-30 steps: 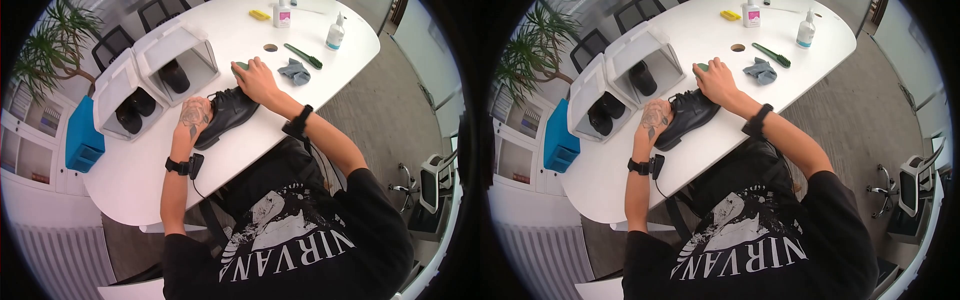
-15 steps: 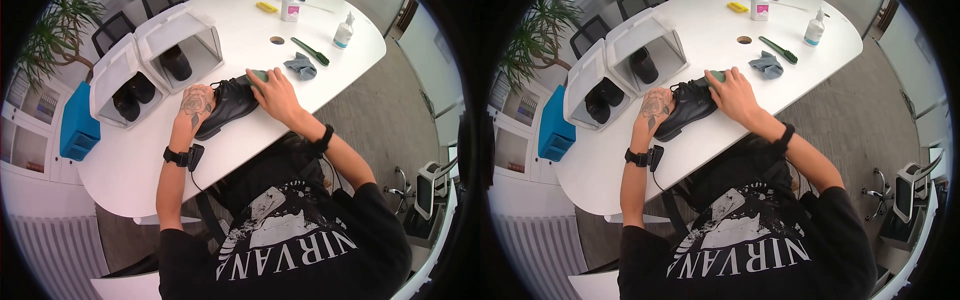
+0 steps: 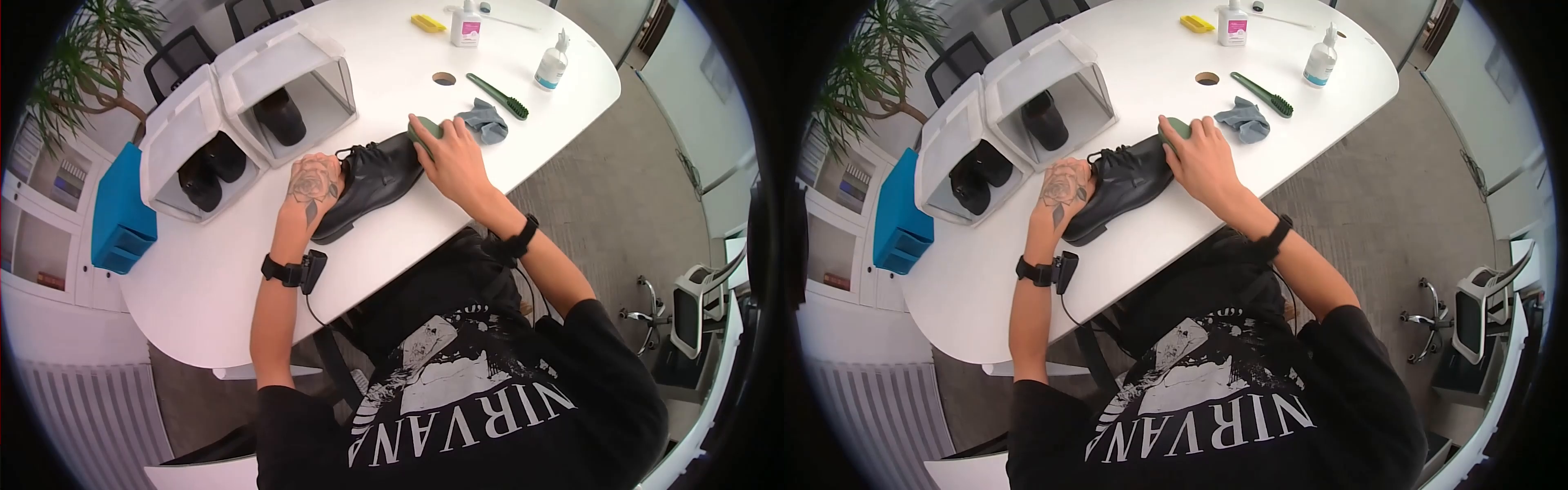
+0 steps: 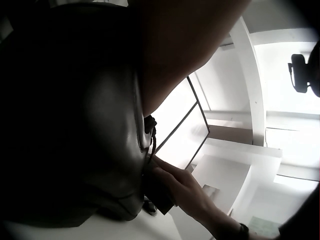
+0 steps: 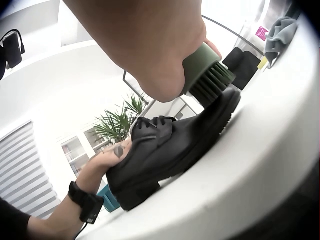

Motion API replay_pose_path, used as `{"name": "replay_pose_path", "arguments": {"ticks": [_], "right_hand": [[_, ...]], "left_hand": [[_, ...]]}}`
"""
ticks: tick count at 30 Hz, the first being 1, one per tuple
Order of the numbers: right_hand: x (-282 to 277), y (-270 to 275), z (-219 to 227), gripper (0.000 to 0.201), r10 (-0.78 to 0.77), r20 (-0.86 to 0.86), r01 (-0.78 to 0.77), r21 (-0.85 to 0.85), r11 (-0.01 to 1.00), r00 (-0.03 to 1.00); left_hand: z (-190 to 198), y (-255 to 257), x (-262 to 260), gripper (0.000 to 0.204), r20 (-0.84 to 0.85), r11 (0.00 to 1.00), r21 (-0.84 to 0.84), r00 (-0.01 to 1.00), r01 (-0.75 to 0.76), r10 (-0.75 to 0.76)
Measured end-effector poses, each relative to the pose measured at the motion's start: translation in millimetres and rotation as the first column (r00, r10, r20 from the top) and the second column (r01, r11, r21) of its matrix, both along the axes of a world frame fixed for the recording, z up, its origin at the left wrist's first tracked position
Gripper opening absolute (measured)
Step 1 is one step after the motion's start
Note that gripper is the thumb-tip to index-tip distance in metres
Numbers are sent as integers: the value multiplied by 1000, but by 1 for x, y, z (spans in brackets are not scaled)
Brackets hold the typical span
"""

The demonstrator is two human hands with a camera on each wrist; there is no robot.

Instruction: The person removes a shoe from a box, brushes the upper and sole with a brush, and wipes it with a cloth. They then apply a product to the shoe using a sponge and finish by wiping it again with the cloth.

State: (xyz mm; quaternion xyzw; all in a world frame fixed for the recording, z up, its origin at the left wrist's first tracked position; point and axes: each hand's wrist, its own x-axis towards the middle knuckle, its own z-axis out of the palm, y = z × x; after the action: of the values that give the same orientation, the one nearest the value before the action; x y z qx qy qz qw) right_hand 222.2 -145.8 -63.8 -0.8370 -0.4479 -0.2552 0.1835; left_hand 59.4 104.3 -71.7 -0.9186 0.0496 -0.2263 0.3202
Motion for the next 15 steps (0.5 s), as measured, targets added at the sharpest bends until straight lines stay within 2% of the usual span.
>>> {"name": "replay_pose_path", "arguments": {"ticks": [2, 3, 6, 7, 9, 11, 14, 15], "right_hand": [[-4, -12, -4, 51, 6, -7, -6, 5, 1000, 1000], [1, -10, -2, 47, 8, 12, -8, 16, 1000, 1000], [30, 19, -1, 45, -31, -21, 31, 2, 1000, 999], [41, 31, 1, 44, -38, -60, 38, 3, 999, 997], [61, 50, 0, 44, -71, -157, 68, -22, 997, 985], [66, 56, 4, 43, -103, -218, 95, -48, 994, 970], [51, 39, 3, 45, -82, -182, 86, 15, 996, 980], [40, 28, 2, 45, -65, -157, 69, 21, 997, 985]], "left_hand": [[5, 0, -3, 12, 11, 995, 101, 1000, 7, -8], [9, 2, -7, 13, 60, 991, 106, 994, 87, -94], [21, -10, -10, 14, 82, 997, 12, 994, 74, -75], [17, -10, -8, 14, 57, 1000, 6, 998, 18, -18], [2, -1, -3, 12, 142, 981, -123, 981, 153, -135], [11, -8, -6, 13, 242, 914, -297, 947, 277, -209], [18, -10, -6, 19, 5, 989, -144, 999, 33, -33], [21, -12, -9, 20, 2, 1000, -4, 1000, -13, 13]]}}
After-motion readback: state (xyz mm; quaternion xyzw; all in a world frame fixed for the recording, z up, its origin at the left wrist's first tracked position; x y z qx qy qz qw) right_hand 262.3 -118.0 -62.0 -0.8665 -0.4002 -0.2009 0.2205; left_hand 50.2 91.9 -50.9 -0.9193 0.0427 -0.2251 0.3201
